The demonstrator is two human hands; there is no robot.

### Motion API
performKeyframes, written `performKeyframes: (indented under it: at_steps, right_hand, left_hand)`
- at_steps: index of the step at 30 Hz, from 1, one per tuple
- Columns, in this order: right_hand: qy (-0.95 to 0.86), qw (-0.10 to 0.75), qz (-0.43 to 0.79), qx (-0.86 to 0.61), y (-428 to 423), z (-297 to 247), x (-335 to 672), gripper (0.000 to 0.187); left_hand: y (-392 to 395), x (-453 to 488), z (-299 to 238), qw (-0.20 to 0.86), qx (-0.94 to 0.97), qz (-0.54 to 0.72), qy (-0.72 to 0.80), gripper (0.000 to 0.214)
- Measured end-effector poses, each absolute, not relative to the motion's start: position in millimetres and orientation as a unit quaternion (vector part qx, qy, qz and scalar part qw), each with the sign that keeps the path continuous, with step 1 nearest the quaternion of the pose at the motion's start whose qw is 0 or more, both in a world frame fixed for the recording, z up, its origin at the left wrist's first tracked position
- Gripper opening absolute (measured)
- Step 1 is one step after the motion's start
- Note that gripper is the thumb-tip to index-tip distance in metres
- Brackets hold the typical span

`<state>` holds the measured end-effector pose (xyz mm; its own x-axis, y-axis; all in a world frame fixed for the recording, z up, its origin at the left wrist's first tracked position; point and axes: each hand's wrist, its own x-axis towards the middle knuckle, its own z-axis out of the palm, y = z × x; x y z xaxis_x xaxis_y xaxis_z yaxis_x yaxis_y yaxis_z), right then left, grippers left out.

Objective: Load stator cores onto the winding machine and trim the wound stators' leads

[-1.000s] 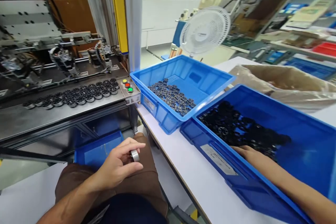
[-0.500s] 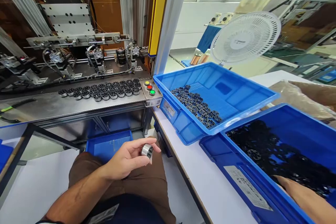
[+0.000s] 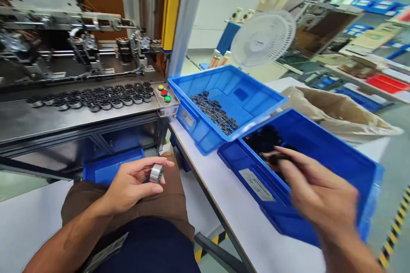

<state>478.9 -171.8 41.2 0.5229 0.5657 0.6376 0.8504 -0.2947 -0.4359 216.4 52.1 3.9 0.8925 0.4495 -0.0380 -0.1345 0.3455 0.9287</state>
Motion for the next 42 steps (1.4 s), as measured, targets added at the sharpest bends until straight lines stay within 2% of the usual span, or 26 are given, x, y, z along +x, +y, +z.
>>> performKeyframes:
  at_steps: [2, 6, 11, 15, 23, 28, 35, 42]
  right_hand:
    - [-0.553, 0.417, -0.146, -0.706, -151.9, 39.2, 448.3, 0.028]
    - [-0.640, 0.491, -0.017, -0.591, -99.7, 33.1, 374.6, 0.045]
    - [-0.639, 0.579, 0.014, -0.507, -60.0, 21.4, 317.4, 0.031]
    - [-0.652, 0.575, -0.001, -0.495, -45.1, 20.7, 295.1, 0.031]
    - [-0.750, 0.497, 0.050, -0.434, -18.2, 24.1, 262.5, 0.051]
    - [-0.771, 0.471, -0.002, -0.429, 7.9, 23.8, 244.6, 0.041]
    - [-0.806, 0.446, 0.016, -0.388, 51.0, 21.6, 227.2, 0.039]
    - [-0.819, 0.460, 0.060, -0.337, 96.3, 16.1, 212.0, 0.035]
  left_hand:
    - [52.3, 214.8, 7.7, 0.785, 0.572, 0.195, 0.137, 0.045]
    - [52.3, 204.7, 12.2, 0.760, 0.602, 0.217, 0.111, 0.048]
    - [53.1, 173.1, 17.5, 0.727, 0.623, 0.252, 0.139, 0.048]
    - [54.2, 141.0, 16.6, 0.713, 0.618, 0.291, 0.158, 0.049]
    - [68.6, 82.7, 4.2, 0.670, 0.621, 0.353, 0.203, 0.049]
    - [82.4, 59.3, 1.6, 0.703, 0.583, 0.355, 0.198, 0.048]
    - [106.7, 35.3, -3.0, 0.681, 0.569, 0.398, 0.231, 0.048]
    - [126.3, 16.2, 1.9, 0.729, 0.488, 0.407, 0.255, 0.049]
